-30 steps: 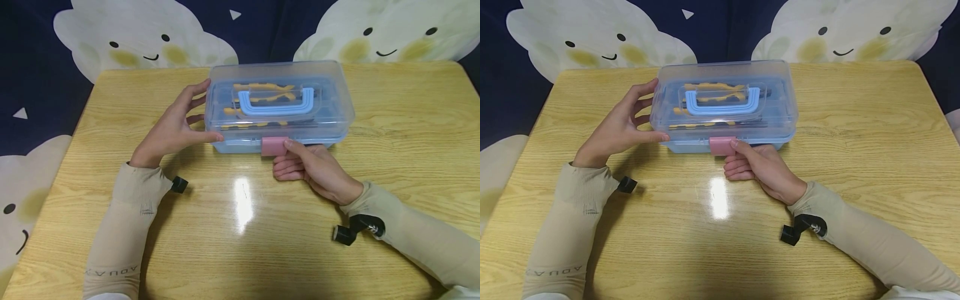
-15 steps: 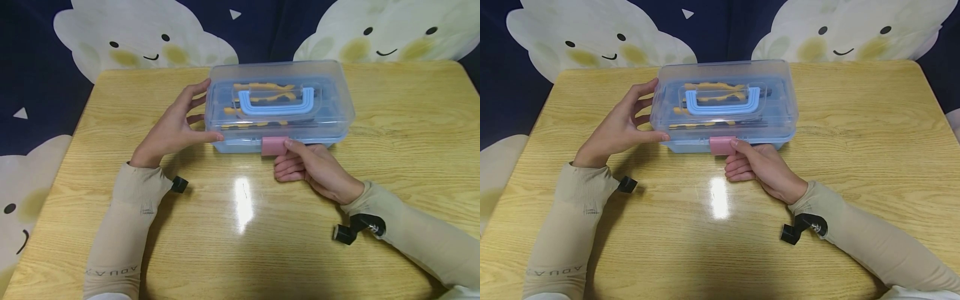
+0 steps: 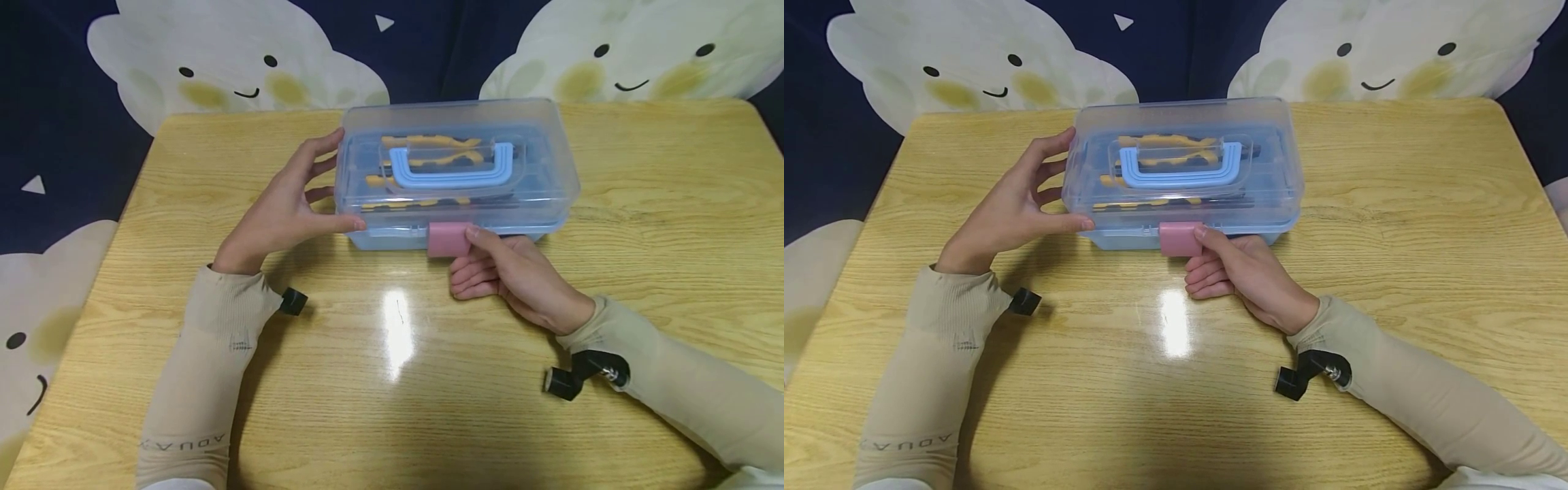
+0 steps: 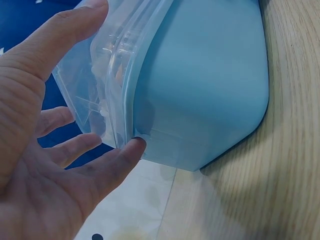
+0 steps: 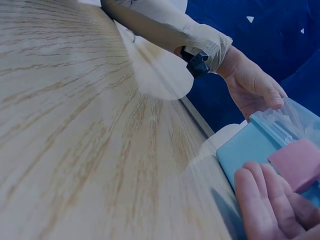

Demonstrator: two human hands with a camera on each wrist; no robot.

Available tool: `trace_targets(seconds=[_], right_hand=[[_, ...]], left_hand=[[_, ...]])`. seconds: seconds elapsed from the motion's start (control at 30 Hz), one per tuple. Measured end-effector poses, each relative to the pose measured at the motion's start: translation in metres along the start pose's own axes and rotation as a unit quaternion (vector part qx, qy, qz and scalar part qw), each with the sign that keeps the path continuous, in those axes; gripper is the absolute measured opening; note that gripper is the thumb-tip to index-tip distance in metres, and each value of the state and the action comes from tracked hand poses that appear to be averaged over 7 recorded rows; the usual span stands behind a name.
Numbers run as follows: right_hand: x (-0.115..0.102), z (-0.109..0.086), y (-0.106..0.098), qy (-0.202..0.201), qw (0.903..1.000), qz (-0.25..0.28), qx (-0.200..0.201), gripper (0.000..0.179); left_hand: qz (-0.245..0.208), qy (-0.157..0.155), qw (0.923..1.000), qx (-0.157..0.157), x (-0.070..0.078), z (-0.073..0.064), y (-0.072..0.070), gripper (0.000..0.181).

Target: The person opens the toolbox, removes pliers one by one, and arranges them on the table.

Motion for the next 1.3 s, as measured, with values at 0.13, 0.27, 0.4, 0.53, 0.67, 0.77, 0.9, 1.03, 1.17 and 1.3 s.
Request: trace_targets(seconds=[0.13,0.27,0.4,0.53,0.67,0.77,0.9,1.03,1.17,1.3], right_hand=[[-0.0002,0.0000,0.0001,0.000,1.0000,-0.004,0.001,0.066],[-0.0003,-0.0002,-0.0002,0.001,1.0000,-0.001,0.000,0.062],[-0.0001,-0.0005,-0.0003,-0.002,1.0000,-0.007,0.001,0.060],[0.0000,-0.0006,-0.0001,-0.005,0.9998,-0.016,0.007,0.061],[-0.0002,-0.0008,0.0002,-0.010,0.9997,-0.022,0.009,0.060],[-0.0002,-0.0008,0.0005,-0.012,0.9996,-0.024,0.006,0.060],[0.0002,-0.0006,0.0003,-0.012,0.9996,-0.027,0.002,0.061],[0.0004,0.0000,-0.0001,-0.009,0.9995,-0.031,0.003,0.062],[-0.0010,-0.0003,-0.0003,0.005,0.9994,-0.034,0.007,0.070],[-0.0019,0.0001,-0.0004,0.018,0.9994,-0.028,0.006,0.081]], left_hand=[[0.001,0.001,1.0000,0.000,-0.0001,0.0001,0.0000,0.106],[0.000,0.002,1.0000,0.000,-0.0001,0.0006,0.0002,0.106],[-0.004,0.002,1.0000,0.002,0.0000,0.0006,0.0006,0.106],[-0.005,0.003,1.0000,0.002,0.0002,0.0004,0.0007,0.106],[-0.005,0.002,1.0000,0.002,0.0003,0.0005,0.0006,0.106],[-0.007,0.002,1.0000,0.002,0.0003,0.0005,0.0006,0.105],[-0.011,0.004,0.9999,0.003,0.0001,0.0006,0.0011,0.105],[-0.010,0.004,0.9999,0.003,-0.0002,0.0007,0.0015,0.105],[-0.012,0.006,0.9999,0.001,-0.0006,0.0011,0.0016,0.105],[-0.014,0.006,0.9999,0.000,-0.0013,0.0012,0.0009,0.104]])
Point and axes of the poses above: each hand's wrist, its own z-axis towards the middle knuckle, its own y-axis out of the palm, x = y × z, the point moved 4 cm from there along z, towards the middle knuckle, and after that the axes turned 13 degrees about z, right-handed, at the moved point
